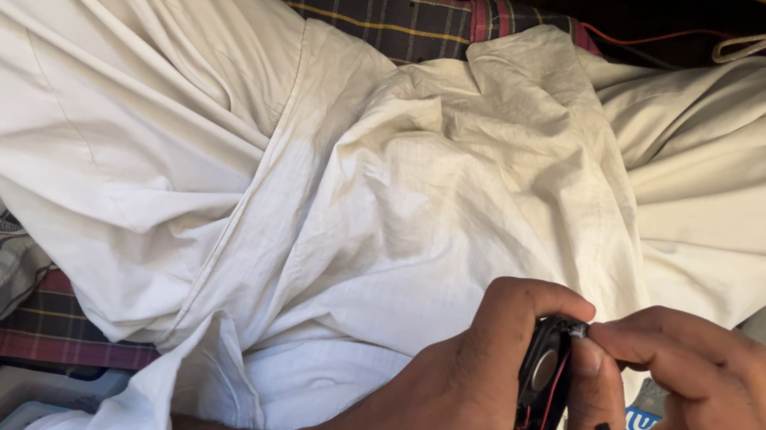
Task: The person repairs a disassembled feature phone at a cluttered workbench, handling the keypad board, screen module, speaker and battery, fitting components into the housing and pressing parts together by hand. They continue assembling the phone while working on their lap, then pick up and count banknotes.
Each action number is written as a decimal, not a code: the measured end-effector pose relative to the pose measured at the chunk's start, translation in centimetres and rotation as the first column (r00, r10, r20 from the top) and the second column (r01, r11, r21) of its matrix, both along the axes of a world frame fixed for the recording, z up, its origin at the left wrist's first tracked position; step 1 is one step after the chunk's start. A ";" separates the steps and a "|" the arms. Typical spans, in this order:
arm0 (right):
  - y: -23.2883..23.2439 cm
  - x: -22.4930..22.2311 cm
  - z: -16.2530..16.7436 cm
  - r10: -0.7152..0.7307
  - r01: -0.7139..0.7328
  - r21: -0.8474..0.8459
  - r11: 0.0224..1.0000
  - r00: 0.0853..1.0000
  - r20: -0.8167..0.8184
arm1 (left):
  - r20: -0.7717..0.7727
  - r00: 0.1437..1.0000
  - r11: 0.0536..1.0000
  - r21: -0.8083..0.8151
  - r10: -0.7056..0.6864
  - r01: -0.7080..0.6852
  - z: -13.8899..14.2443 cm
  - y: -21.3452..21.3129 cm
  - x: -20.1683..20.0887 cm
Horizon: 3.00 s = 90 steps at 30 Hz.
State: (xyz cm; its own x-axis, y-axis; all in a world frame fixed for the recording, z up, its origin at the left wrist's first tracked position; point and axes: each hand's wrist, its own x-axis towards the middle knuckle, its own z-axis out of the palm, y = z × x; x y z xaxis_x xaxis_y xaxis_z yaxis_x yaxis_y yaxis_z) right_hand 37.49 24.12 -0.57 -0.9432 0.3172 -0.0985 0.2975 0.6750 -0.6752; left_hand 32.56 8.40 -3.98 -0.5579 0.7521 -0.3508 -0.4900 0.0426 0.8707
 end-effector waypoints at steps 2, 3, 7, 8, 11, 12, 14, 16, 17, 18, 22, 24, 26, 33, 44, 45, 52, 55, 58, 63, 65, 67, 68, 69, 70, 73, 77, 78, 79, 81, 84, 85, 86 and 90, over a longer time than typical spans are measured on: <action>0.0 0.3 -0.4 0.006 -0.006 0.008 1.000 1.000 -0.005 | 0.015 0.999 1.000 -0.002 -0.029 0.029 -0.2 0.0 0.1; 0.1 0.4 -0.6 -0.020 0.020 -0.028 0.999 1.000 -0.001 | 0.023 0.999 0.999 -0.003 -0.044 0.044 -0.2 -0.1 0.2; 0.4 0.9 -1.2 -0.142 0.155 -0.182 0.971 0.986 0.083 | -0.081 0.997 1.000 0.001 -0.005 0.005 -0.3 -0.4 0.8; 0.5 0.8 -1.1 -0.160 0.180 -0.172 0.968 0.979 0.126 | -0.031 0.999 0.999 -0.020 -0.032 0.031 -0.3 -0.4 0.9; 0.2 0.2 -0.9 -0.176 0.197 -0.168 0.966 0.976 0.132 | 0.020 0.998 0.998 -0.009 -0.057 0.058 0.0 -0.3 0.2; 0.0 0.0 -0.8 -0.174 0.192 -0.172 0.966 0.978 0.115 | 0.022 0.998 0.998 0.006 -0.057 0.057 0.3 -0.2 -0.2; 0.2 -0.5 -0.1 -0.097 0.120 -0.247 0.961 0.990 0.103 | -0.010 1.000 0.999 0.031 0.013 -0.013 1.2 -0.1 -1.1; -0.2 -0.3 -0.4 -0.080 0.077 -0.272 0.959 0.997 -0.002 | 0.038 0.999 0.998 -0.066 0.026 -0.023 1.9 0.5 -1.7; -1.0 0.0 -1.2 -0.098 0.069 -0.260 0.963 0.990 -0.099 | 0.103 0.995 0.985 -0.173 0.008 0.010 2.3 1.0 -1.7; -1.0 0.3 -1.5 -0.105 0.066 -0.263 0.963 0.985 -0.139 | 0.170 0.985 0.960 -0.276 -0.005 0.052 2.4 1.3 -1.7; -0.4 1.9 -2.4 -0.155 0.129 -0.276 0.953 0.985 -0.074 | -0.025 1.000 1.000 0.006 0.005 -0.004 1.1 -0.1 -0.9; -0.2 2.2 -2.0 -0.248 0.258 -0.226 0.939 0.966 0.070 | -0.013 0.999 0.999 -0.019 -0.030 0.029 0.5 -0.3 0.0; 0.0 1.6 -1.6 -0.228 0.241 -0.209 0.948 0.970 0.087 | 0.006 1.000 1.000 -0.007 -0.027 0.027 0.0 -0.5 0.6; -2.4 -0.6 -1.5 -0.142 0.110 -0.195 0.975 0.978 -0.155 | 0.013 0.996 0.996 0.021 0.087 -0.087 -0.4 -0.1 0.9; -0.8 0.1 -1.7 -0.136 0.139 -0.212 0.967 0.990 0.027 | -0.038 0.996 0.995 0.056 0.080 -0.078 -1.0 -0.1 1.3; -1.1 0.3 -1.9 -0.172 0.172 -0.201 0.964 0.985 0.020 | -0.057 0.994 0.993 0.072 0.099 -0.095 -1.1 -0.1 1.2; -2.2 0.7 -2.4 -0.203 0.189 -0.199 0.962 0.978 -0.055 | -0.054 0.995 0.996 0.037 0.081 -0.079 -0.9 -0.2 1.0; -1.7 0.5 -1.9 -0.281 0.300 -0.252 0.920 0.953 0.112 | -0.042 0.997 0.998 0.001 0.065 -0.065 -0.7 -0.2 0.9; -1.8 0.3 -1.7 -0.279 0.310 -0.235 0.921 0.948 0.155 | 0.001 0.999 0.998 -0.027 0.050 -0.050 -0.5 -0.4 0.6; -2.2 0.4 -1.8 -0.102 0.095 -0.124 0.988 0.993 -0.054 | 0.071 0.997 0.996 -0.084 0.008 -0.002 -0.5 -0.6 0.6; -1.3 0.3 -1.5 0.032 -0.033 -0.020 0.999 0.999 -0.015 | 0.038 0.998 0.998 -0.042 0.050 -0.048 -0.6 -0.5 0.7; -0.6 0.4 -1.4 0.107 -0.107 0.011 0.994 0.994 0.017 | 0.035 0.997 0.998 -0.011 0.068 -0.068 -0.7 -0.5 0.7; -0.4 0.5 -1.3 0.116 -0.116 -0.009 0.993 0.993 0.029 | 0.051 0.997 0.998 -0.002 0.066 -0.066 -0.8 -0.5 0.7; -0.2 0.6 -1.2 0.127 -0.126 -0.029 0.992 0.991 0.040 | 0.068 0.996 0.998 0.006 0.064 -0.065 -0.8 -0.5 0.7; 0.0 0.5 -1.2 0.130 -0.130 -0.002 0.991 0.989 0.063 | 0.077 0.996 0.999 -0.012 0.047 -0.047 -0.8 -0.5 0.7; -0.2 0.3 -1.1 0.121 -0.124 0.027 0.992 0.989 0.085 | 0.088 0.996 0.999 -0.044 0.015 -0.011 -0.8 -0.5 0.6; -1.1 0.1 -1.3 0.077 -0.077 0.000 0.997 0.997 0.010 | 0.058 0.998 0.998 -0.050 0.031 -0.028 -0.8 -0.5 0.5; -1.2 0.1 -1.4 0.070 -0.070 0.011 0.998 0.998 -0.002 | 0.052 0.998 0.998 -0.055 0.039 -0.036 -0.8 -0.5 0.5; -1.3 0.2 -1.6 0.069 -0.068 0.020 0.997 0.997 -0.028 | 0.048 0.998 0.997 -0.056 0.046 -0.043 -0.7 -0.5 0.5; -1.2 0.6 -1.9 0.067 -0.064 0.039 0.997 0.995 -0.079 | 0.041 0.997 0.997 -0.057 0.059 -0.057 -0.7 -0.4 0.4; -1.0 1.4 -2.6 -0.080 0.066 -0.111 0.992 0.989 -0.124 | 0.099 0.994 0.996 -0.079 0.047 -0.039 -0.6 -0.5 0.3; -1.0 1.7 -2.9 -0.114 0.092 -0.161 0.983 0.985 -0.130 | 0.091 0.994 0.996 -0.057 0.067 -0.062 -0.6 -0.5 0.2; -0.6 1.9 -2.9 -0.125 0.096 -0.209 0.973 0.984 -0.129 | 0.082 0.993 0.996 -0.033 0.086 -0.083 -0.6 -0.5 0.1; -0.5 2.3 -3.1 -0.140 0.065 -0.385 0.921 0.976 -0.168 | 0.109 0.992 0.997 -0.049 0.067 -0.062 -0.5 -0.7 -0.2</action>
